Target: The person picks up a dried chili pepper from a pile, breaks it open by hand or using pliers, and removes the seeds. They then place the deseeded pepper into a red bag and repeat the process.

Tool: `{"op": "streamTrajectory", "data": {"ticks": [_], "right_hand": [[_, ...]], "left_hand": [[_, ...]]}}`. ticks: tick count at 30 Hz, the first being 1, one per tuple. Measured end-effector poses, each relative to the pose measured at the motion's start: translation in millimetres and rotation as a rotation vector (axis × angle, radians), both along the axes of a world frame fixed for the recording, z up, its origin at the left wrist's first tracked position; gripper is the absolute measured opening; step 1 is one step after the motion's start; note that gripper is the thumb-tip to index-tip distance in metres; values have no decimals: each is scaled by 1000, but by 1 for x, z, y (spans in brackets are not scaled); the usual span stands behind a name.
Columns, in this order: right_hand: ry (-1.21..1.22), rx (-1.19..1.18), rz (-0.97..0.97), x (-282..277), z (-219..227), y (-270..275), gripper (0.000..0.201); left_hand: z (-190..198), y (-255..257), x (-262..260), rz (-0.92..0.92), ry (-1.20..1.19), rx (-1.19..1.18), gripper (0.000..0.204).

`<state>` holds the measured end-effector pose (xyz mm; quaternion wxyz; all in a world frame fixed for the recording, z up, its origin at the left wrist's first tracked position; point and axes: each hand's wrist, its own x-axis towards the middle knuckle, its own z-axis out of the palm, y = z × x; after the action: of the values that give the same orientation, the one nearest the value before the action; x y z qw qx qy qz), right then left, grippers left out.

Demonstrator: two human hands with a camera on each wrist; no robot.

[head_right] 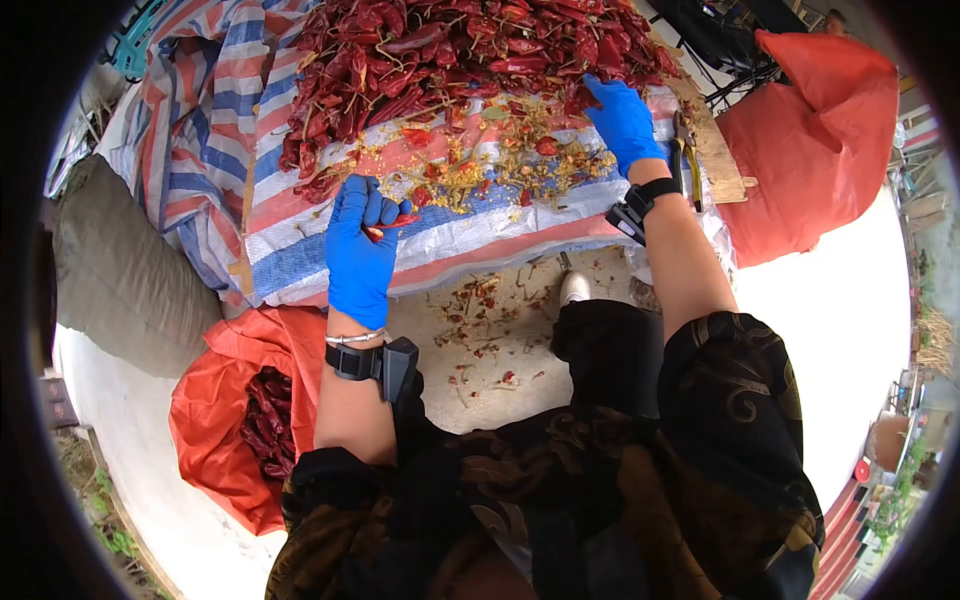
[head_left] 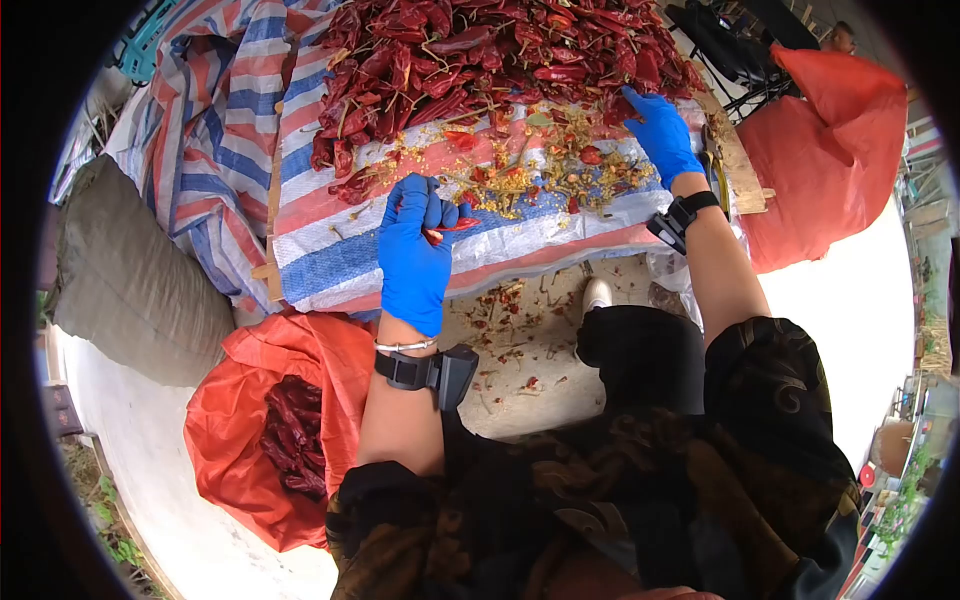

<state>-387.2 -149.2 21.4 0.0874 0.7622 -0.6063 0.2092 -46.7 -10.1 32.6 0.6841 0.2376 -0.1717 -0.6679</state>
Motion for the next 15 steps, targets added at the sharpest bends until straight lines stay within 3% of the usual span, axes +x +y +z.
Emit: {"op": "streamTrajectory", "data": {"ticks": [4, 6, 7, 9, 10, 13, 15], "right_hand": [[-264, 62, 37, 6, 9, 0, 35], [-635, -3, 20, 14, 20, 12, 27], [-632, 3, 26, 23, 30, 22, 27], [-1355, 197, -24, 38, 47, 44, 24], [-1458, 227, 38, 45, 50, 54, 21], [-1541, 211, 158, 92, 52, 92, 21], [-1368, 146, 213, 135, 55, 124, 22]], "left_hand": [[-1, 1, -2, -28, -8, 28, 14], [-10, -4, -2, -59, -16, 4, 13], [-5, -2, -3, -96, -27, -18, 12], [1, 5, -14, -54, -43, 20, 11], [1, 7, -17, -67, -96, 38, 10], [0, 5, -27, -83, -183, 61, 11], [-2, 8, -29, -193, -265, 108, 14]]}}
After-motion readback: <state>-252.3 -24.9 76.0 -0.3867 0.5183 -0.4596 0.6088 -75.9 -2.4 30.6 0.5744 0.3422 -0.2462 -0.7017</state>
